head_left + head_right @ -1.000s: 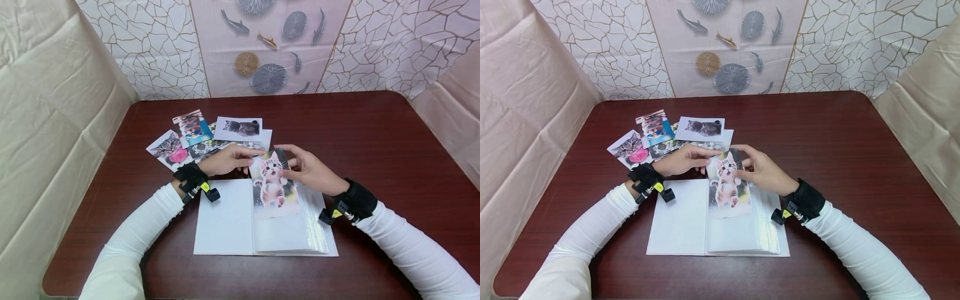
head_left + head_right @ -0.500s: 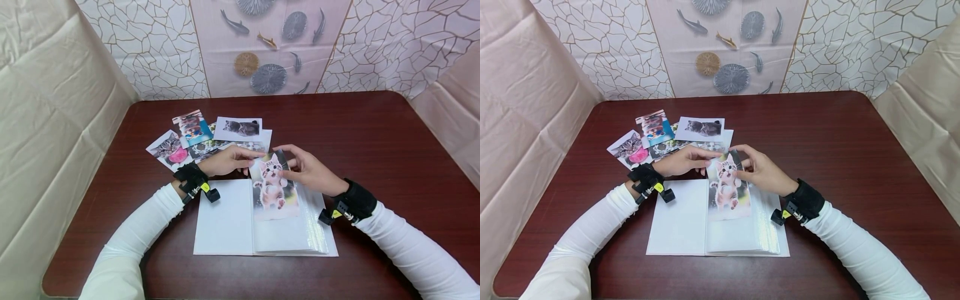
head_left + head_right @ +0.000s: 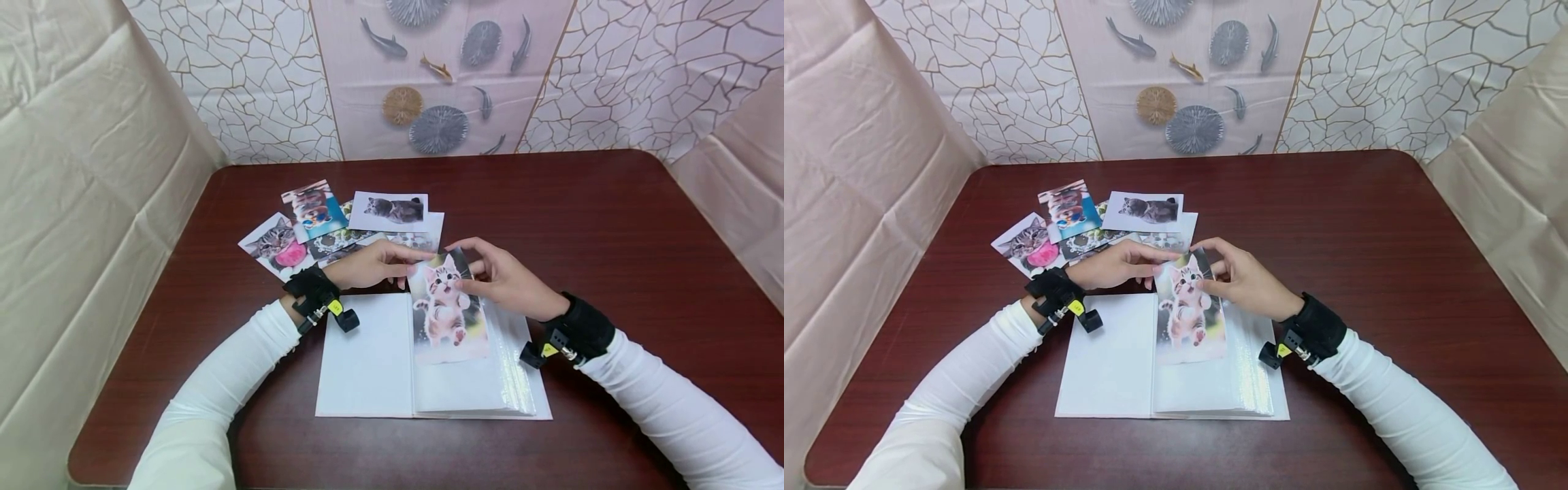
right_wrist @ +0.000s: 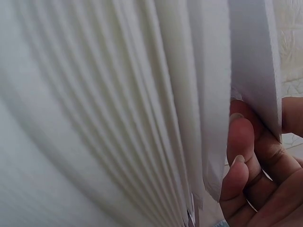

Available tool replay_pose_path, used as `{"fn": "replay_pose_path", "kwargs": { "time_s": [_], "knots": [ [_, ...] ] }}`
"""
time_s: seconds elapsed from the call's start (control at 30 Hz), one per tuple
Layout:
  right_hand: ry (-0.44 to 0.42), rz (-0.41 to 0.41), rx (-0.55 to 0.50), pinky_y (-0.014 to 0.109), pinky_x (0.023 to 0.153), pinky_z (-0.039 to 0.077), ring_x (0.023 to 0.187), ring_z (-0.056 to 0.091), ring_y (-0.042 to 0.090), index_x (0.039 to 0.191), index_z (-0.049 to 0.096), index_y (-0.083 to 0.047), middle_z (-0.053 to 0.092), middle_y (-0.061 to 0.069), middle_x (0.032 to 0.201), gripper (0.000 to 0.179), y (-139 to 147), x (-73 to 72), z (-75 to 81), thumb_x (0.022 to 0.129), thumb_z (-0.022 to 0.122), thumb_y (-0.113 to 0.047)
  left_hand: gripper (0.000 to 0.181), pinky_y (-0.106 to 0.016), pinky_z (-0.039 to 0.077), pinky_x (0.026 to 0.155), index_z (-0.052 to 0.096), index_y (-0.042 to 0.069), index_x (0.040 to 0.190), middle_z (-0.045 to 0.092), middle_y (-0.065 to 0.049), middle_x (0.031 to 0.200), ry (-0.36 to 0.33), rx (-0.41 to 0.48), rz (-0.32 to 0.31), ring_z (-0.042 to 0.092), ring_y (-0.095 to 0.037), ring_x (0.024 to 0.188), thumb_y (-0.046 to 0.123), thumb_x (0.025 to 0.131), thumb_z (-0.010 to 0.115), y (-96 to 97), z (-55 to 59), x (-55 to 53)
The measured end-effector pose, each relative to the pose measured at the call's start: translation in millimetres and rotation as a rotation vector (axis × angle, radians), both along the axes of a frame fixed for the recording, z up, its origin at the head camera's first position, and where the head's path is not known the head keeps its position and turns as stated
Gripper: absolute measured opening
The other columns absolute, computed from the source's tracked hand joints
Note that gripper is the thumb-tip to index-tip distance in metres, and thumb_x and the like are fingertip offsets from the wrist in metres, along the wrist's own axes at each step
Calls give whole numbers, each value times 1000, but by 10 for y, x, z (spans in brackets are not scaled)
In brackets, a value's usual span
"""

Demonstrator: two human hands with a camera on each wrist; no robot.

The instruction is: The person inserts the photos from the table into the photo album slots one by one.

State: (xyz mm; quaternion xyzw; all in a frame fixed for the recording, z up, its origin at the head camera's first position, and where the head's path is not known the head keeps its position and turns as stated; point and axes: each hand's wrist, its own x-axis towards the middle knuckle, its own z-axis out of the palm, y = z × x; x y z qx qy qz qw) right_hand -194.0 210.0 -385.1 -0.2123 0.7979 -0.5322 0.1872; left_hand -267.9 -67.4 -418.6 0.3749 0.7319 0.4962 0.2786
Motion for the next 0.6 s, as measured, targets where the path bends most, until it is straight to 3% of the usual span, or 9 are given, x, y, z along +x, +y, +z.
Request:
{"fn": "replay_pose_path", "kwargs": {
  "time_s": [0.2,0.6],
  "knots": [
    [-3,9,-16,21,73,52,83,73,12,143,39,0,75,23,103,55,8,-2,-16,96,67,-2,40,-26,44,63,56,14,145,63,-6,138,-15,-2,-14,63,-27,76,12,106,54,11,0,0],
    [-21,17,-35,22,78,57,86,75,13,140,40,2,74,25,106,51,10,0,-34,96,66,-1,38,-25,42,63,58,13,143,69,-7,122,-32,1,-16,62,-26,76,12,105,54,9,-11,12]
  ]
}}
